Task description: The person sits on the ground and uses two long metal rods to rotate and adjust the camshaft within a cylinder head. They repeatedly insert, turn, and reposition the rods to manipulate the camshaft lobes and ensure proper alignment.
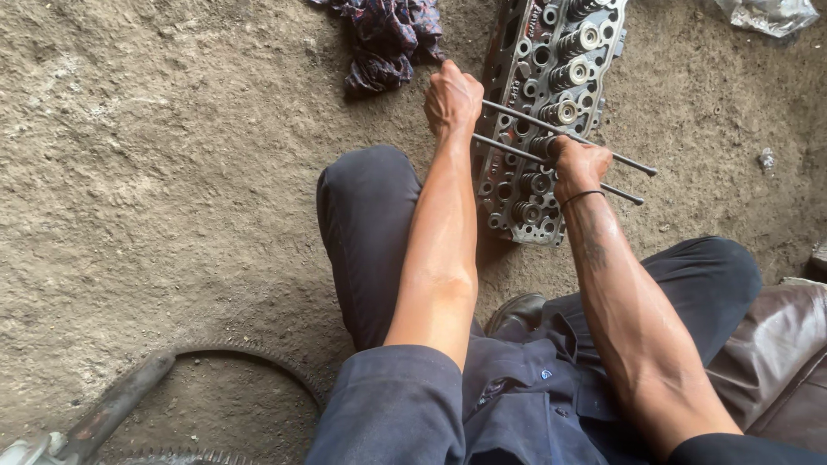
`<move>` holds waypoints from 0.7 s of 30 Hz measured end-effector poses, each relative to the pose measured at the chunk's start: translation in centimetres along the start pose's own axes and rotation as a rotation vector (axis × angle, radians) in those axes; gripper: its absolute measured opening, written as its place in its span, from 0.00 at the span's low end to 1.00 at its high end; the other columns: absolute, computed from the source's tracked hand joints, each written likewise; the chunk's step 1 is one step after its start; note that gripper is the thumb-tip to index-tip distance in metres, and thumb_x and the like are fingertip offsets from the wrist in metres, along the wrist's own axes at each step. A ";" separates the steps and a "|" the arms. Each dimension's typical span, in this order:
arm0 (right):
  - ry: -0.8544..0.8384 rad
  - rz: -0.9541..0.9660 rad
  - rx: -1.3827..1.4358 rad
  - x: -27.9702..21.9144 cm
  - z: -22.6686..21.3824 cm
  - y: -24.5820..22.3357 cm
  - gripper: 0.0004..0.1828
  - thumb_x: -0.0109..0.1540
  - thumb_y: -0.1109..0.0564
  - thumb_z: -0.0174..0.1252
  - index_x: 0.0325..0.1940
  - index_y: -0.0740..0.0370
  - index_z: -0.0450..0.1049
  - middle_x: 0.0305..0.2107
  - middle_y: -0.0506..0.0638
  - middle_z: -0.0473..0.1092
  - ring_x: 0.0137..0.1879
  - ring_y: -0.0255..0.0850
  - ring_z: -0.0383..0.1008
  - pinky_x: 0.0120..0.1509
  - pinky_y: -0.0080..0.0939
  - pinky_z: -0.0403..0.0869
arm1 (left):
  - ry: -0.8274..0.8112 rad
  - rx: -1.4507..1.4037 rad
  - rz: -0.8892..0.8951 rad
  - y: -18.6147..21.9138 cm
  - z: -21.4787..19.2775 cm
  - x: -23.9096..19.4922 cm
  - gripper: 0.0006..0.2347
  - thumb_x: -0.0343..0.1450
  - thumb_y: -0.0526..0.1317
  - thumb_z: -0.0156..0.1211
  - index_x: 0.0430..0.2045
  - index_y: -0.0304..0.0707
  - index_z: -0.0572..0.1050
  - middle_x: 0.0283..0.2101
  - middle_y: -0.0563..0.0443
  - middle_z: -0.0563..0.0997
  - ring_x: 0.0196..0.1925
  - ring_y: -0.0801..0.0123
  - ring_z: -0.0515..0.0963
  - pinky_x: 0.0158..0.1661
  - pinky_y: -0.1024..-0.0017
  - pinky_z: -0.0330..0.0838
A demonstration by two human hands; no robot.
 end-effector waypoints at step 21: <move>-0.021 -0.071 0.030 1.2 0.4 0.5 0.19 0.51 0.66 0.66 0.40 0.68 0.65 0.37 0.55 0.70 0.38 0.37 0.74 0.39 0.39 0.78 | -0.050 -0.066 -0.045 -1.5 3.0 0.9 0.07 0.71 0.34 0.46 0.30 0.30 0.73 0.20 0.43 0.78 0.15 0.68 0.75 0.13 0.69 0.65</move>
Point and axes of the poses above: each hand's wrist, its own x-axis towards the middle knuckle, its own z-axis out of the palm, y = z × x, the point moved 10 cm from there along x, towards the middle knuckle
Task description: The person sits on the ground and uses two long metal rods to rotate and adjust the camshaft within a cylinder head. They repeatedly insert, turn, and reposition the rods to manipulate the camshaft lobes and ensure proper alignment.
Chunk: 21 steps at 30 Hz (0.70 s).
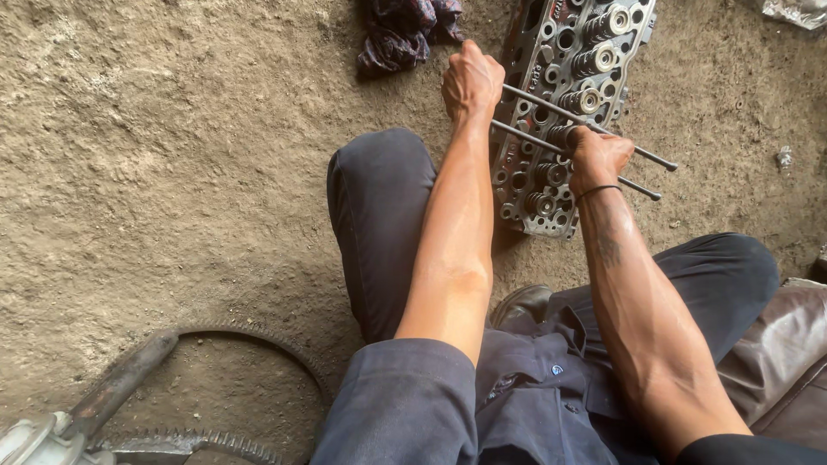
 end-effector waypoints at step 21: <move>0.043 -0.024 -0.227 -0.6 0.1 -1.2 0.05 0.52 0.64 0.63 0.28 0.69 0.73 0.29 0.57 0.76 0.33 0.41 0.76 0.34 0.42 0.76 | 0.098 0.126 0.031 1.9 -3.8 -1.6 0.10 0.68 0.40 0.53 0.32 0.34 0.80 0.36 0.32 0.84 0.38 0.44 0.84 0.37 0.55 0.78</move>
Point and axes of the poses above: each hand's wrist, its own x-axis towards the middle knuckle, its own z-axis out of the palm, y = z × x, the point moved 10 cm from there along x, towards the middle knuckle
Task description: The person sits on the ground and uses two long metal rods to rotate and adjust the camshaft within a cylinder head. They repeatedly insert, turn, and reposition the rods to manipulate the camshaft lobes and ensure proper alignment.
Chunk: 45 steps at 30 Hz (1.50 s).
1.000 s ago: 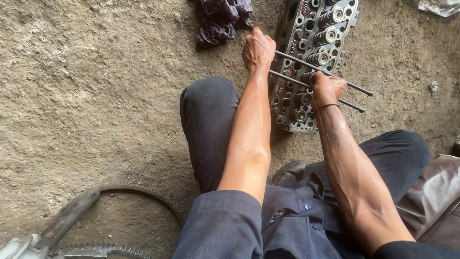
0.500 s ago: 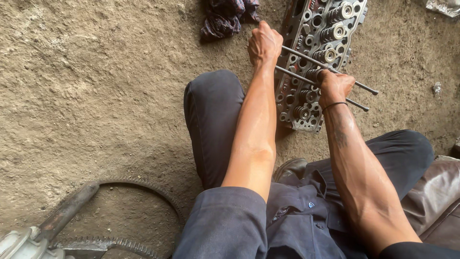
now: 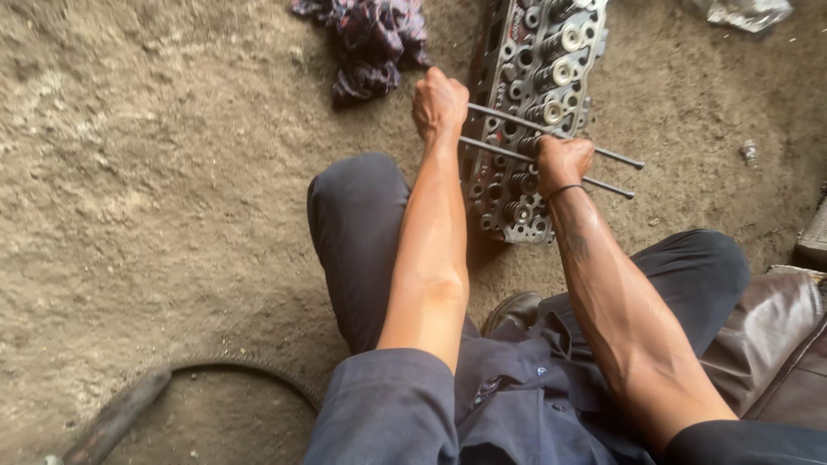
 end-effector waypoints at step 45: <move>-0.171 -0.113 0.104 10.7 -8.0 9.6 0.26 0.68 0.40 0.53 0.45 0.69 0.75 0.24 0.55 0.77 0.29 0.41 0.79 0.30 0.43 0.73 | 0.051 0.138 0.053 2.3 -2.9 -1.1 0.11 0.67 0.46 0.58 0.26 0.40 0.81 0.34 0.34 0.84 0.38 0.39 0.84 0.39 0.50 0.76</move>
Point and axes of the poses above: each hand's wrist, its own x-axis towards the middle knuckle, its own z-axis out of the palm, y = z × x, the point moved 10 cm from there along x, towards the middle knuckle
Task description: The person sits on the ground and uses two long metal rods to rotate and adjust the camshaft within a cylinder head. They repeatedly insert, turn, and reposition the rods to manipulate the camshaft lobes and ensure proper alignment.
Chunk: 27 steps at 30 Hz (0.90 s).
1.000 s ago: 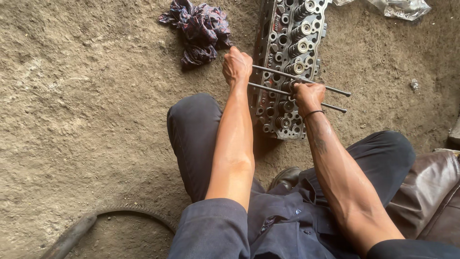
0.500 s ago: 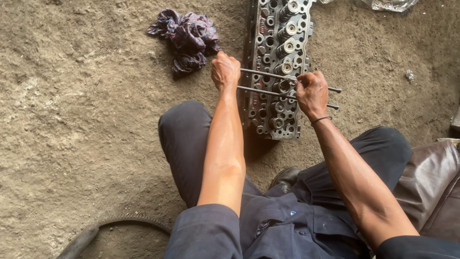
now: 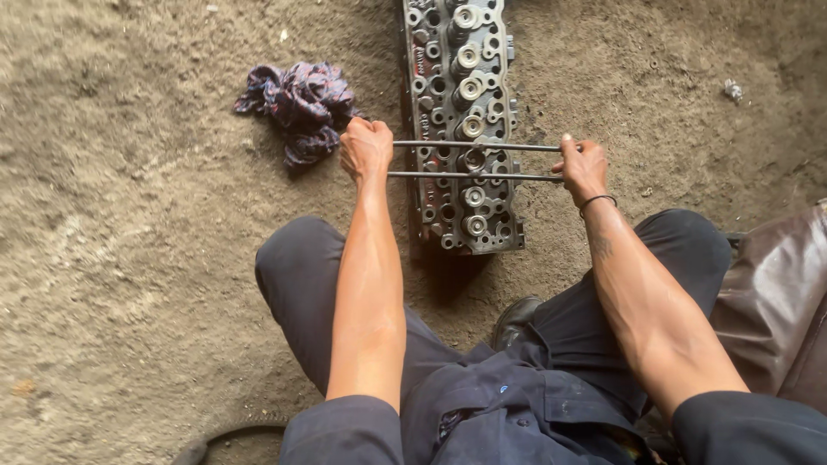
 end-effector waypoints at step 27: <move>-0.026 0.416 -0.065 0.3 1.4 -0.1 0.40 0.70 0.27 0.37 0.33 0.62 0.78 0.18 0.50 0.76 0.25 0.43 0.81 0.44 0.41 0.76 | 0.033 0.227 -0.004 2.9 -2.1 -1.0 0.19 0.71 0.56 0.55 0.24 0.39 0.82 0.32 0.36 0.85 0.37 0.41 0.84 0.38 0.49 0.74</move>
Point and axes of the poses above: each hand's wrist, its own x-axis towards the middle knuckle, its own z-axis out of the palm, y = z × x, the point moved 10 cm from there along x, towards the middle knuckle
